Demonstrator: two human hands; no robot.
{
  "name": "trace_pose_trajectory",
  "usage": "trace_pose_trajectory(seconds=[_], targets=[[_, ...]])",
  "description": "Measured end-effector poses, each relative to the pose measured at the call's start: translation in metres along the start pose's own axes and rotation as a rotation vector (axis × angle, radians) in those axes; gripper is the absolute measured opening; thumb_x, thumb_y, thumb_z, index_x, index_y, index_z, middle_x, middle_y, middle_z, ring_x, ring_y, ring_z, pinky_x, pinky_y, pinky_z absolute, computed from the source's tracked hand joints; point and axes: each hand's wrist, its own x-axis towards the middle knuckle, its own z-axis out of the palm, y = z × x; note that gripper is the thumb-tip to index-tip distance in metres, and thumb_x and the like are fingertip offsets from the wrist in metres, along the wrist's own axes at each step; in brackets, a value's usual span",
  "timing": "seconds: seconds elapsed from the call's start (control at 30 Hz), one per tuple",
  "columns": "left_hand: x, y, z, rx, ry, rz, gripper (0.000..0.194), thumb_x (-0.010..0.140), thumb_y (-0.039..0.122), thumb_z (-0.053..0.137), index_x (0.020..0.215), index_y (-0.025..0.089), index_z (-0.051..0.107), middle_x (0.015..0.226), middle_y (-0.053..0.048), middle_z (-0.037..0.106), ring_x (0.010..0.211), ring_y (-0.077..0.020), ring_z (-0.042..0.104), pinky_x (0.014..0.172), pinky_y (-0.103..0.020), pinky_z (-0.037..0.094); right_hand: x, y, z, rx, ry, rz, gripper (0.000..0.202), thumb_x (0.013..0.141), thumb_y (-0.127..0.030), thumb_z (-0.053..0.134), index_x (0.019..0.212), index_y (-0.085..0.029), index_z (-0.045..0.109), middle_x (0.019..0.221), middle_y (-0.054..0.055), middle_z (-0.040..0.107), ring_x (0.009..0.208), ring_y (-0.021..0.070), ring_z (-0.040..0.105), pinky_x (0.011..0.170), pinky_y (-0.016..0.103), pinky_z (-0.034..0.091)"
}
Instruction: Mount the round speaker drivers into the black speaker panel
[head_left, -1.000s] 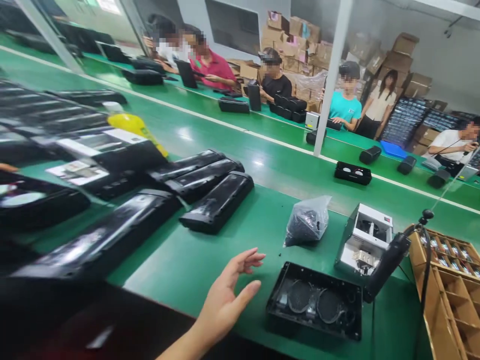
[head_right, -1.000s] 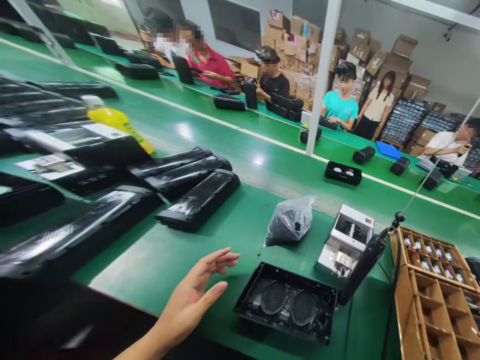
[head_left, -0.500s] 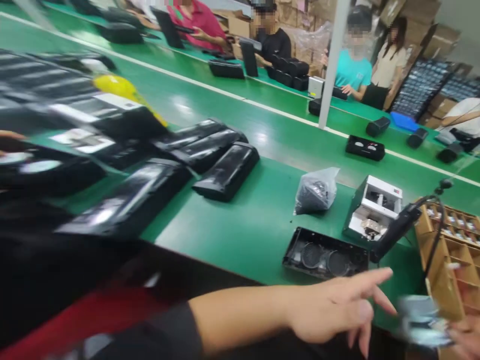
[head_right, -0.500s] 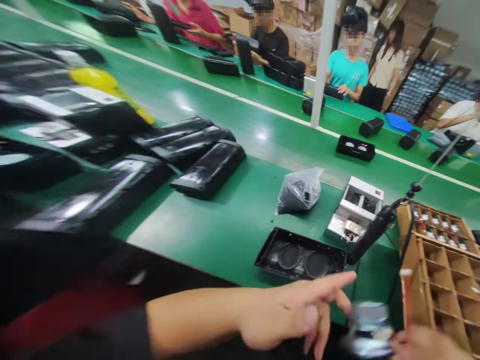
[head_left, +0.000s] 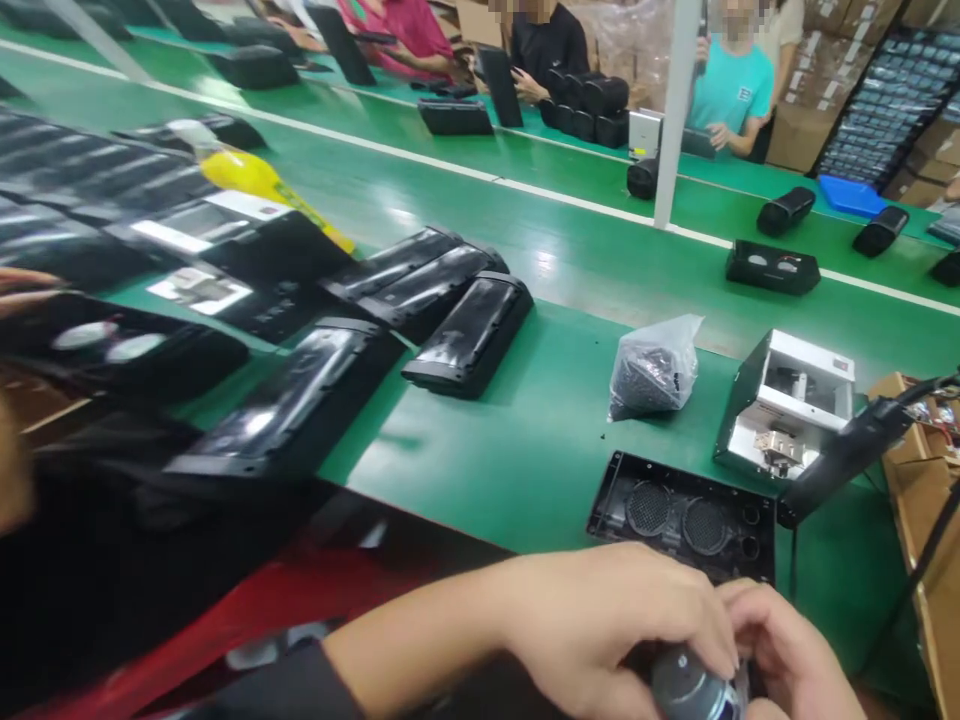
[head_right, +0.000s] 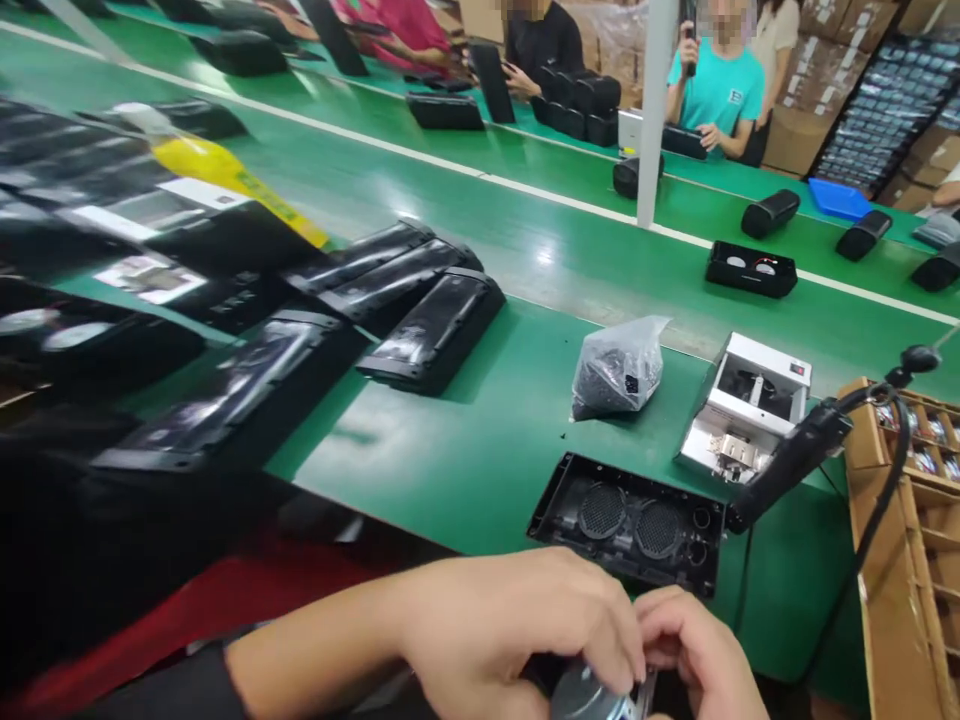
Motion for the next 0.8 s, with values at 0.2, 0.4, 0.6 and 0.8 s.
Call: trace_pose_trajectory(seconds=[0.2, 0.4, 0.6, 0.8], targets=[[0.022, 0.02, -0.039, 0.382, -0.261, 0.152, 0.036, 0.109, 0.049, 0.06, 0.119, 0.021, 0.081, 0.118, -0.008, 0.074, 0.086, -0.0181, 0.076, 0.071, -0.028, 0.059, 0.017, -0.031, 0.003, 0.104, -0.131, 0.348, 0.071, 0.078, -0.067, 0.095, 0.119, -0.019, 0.063, 0.123, 0.012, 0.069, 0.109, 0.0263, 0.073, 0.097, 0.033, 0.062], [0.021, 0.023, -0.05, 0.56, -0.254, 0.152, 0.028, 0.104, 0.038, 0.072, 0.125, 0.022, 0.081, 0.108, -0.004, 0.074, 0.075, -0.0165, 0.07, 0.063, -0.032, 0.054, 0.028, -0.024, 0.002, 0.101, -0.109, 0.434, 0.085, 0.078, -0.058, 0.094, 0.142, -0.019, 0.054, 0.135, 0.015, 0.066, 0.098, 0.0241, 0.074, 0.096, 0.034, 0.063], [0.015, 0.009, -0.047, 0.629, 0.061, 0.086, 0.029, 0.107, 0.047, 0.068, 0.12, 0.021, 0.073, 0.111, -0.006, 0.081, 0.094, -0.019, 0.074, 0.079, -0.03, 0.057, 0.023, -0.006, -0.033, -0.311, -0.122, 0.22, 0.071, 0.096, -0.046, 0.08, 0.159, -0.023, 0.054, 0.154, 0.015, 0.055, 0.138, 0.0295, 0.062, 0.114, 0.031, 0.056], [-0.029, -0.03, -0.032, 0.532, 0.642, -0.017, 0.084, 0.085, 0.064, 0.089, 0.151, 0.024, 0.053, 0.129, -0.015, 0.072, 0.118, -0.0283, 0.072, 0.103, -0.04, 0.061, 0.032, -0.021, -0.034, -0.847, 0.21, -0.109, 0.041, 0.109, -0.037, 0.06, 0.149, -0.03, 0.061, 0.142, 0.008, 0.059, 0.12, 0.0191, 0.07, 0.096, 0.017, 0.06]])
